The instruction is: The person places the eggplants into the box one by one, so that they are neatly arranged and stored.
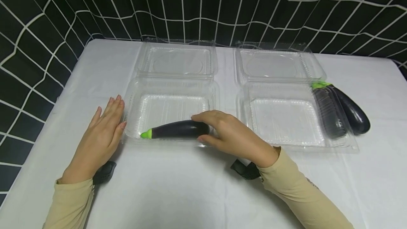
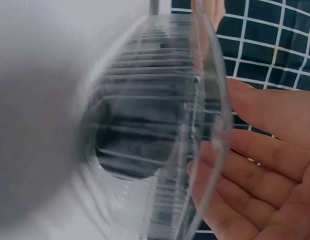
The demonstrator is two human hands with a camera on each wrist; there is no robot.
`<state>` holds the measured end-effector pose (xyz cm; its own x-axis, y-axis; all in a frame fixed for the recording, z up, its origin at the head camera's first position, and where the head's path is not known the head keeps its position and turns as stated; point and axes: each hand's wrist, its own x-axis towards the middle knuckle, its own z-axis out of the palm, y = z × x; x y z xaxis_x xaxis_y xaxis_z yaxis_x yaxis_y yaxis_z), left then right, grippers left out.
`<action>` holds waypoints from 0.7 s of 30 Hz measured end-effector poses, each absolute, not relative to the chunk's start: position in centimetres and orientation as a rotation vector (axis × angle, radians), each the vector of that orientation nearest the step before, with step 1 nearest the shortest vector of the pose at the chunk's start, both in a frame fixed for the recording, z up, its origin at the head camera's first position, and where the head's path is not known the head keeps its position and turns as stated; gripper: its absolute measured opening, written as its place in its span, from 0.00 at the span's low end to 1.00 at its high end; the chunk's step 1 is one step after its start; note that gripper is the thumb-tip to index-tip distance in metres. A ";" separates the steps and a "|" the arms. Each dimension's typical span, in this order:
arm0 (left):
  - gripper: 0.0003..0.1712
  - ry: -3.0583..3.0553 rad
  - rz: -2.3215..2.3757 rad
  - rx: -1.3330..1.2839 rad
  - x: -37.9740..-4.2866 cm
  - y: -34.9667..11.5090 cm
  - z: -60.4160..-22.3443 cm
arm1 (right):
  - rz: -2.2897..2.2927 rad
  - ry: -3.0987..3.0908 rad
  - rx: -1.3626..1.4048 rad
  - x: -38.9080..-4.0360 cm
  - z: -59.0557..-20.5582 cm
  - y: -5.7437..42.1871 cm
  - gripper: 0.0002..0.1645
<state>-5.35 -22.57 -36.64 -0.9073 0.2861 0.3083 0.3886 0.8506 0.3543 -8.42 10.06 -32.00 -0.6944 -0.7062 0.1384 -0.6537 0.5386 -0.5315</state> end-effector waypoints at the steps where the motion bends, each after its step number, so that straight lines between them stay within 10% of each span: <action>1: 0.31 -2.782 -0.605 -0.515 -5.3 -22.6 -36.6 | -0.872 2.672 -1.169 -8.4 -31.9 10.2 0.28; 21: 0.31 -2.782 -0.601 -0.530 -5.4 -22.6 -36.6 | -0.996 2.899 -1.110 -8.1 -30.1 15.7 0.26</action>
